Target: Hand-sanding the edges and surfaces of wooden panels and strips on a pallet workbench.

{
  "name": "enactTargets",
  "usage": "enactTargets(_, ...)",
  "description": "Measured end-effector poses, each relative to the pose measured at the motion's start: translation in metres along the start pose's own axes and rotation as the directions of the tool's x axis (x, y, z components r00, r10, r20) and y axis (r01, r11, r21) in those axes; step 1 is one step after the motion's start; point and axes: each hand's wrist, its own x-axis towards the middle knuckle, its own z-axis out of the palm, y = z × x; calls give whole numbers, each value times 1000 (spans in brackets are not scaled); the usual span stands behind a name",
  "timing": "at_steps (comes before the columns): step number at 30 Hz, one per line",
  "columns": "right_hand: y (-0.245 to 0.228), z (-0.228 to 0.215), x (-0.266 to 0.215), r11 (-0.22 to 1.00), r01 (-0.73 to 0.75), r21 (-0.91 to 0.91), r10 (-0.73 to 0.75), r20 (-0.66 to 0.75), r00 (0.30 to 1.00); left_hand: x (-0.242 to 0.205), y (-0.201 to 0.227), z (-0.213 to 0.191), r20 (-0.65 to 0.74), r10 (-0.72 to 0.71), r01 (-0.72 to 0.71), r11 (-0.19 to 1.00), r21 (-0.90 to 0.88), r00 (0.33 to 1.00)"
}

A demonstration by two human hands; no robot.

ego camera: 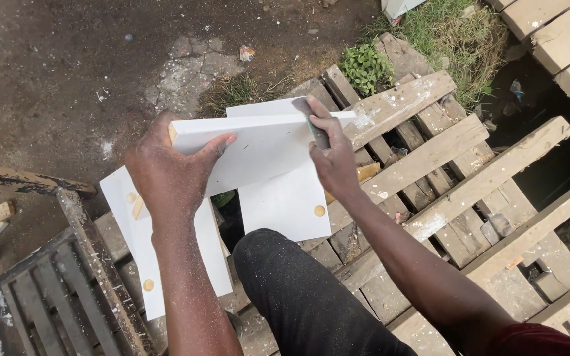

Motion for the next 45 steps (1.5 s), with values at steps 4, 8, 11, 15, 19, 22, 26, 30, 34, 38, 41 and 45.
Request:
enactTargets(4, -103, 44, -6, 957, 214, 197, -240, 116, 964, 2, 5, 6, 28, 38, -39, 998, 44, 999)
enactTargets(8, -102, 49, -3, 870, 488, 77, -493, 173, 852, 0, 1, 11, -10, 119, -119, 993, 6, 993)
enactTargets(11, -32, 13, 9, 919, 376, -118, -349, 199, 916, 0, -6, 4, -46, 95, -95, 995, 7, 994)
enactTargets(15, 93, -75, 25, 838, -218, -500, 255, 6, 967, -3, -19, 2, -54, 99, -100, 995, -25, 994)
enactTargets(19, 2, -23, -6, 939, 100, -328, -78, 79, 994, -4, 5, 6, -22, 147, -146, 989, 13, 989)
enactTargets(22, -63, 16, -16, 980, 193, -41, -185, 146, 972, 5, 15, 5, -3, 186, -186, 982, 14, 983)
enactTargets(26, 0, -24, -14, 973, 119, -196, -94, 130, 987, -6, 12, 2, -15, 197, -197, 980, -33, 980)
enactTargets(30, 41, -47, 9, 860, -327, -392, 313, -101, 944, 0, 15, 14, 27, 167, -167, 986, 27, 986)
enactTargets(34, -79, -4, -6, 983, 110, -145, -110, 4, 994, 12, 48, 30, 55, 223, -229, 964, 137, 973)
enactTargets(38, -36, -16, -13, 982, 125, -141, -114, 79, 990, 8, 30, 24, 0, 263, -261, 958, 118, 965)
enactTargets(41, 29, -33, -10, 955, -171, -244, 171, -24, 985, 9, 23, 18, 25, 189, -191, 977, 91, 982)
enactTargets(45, -91, -2, -15, 990, 96, -100, -93, 41, 995, 18, 44, 31, 35, 221, -223, 962, 155, 975)
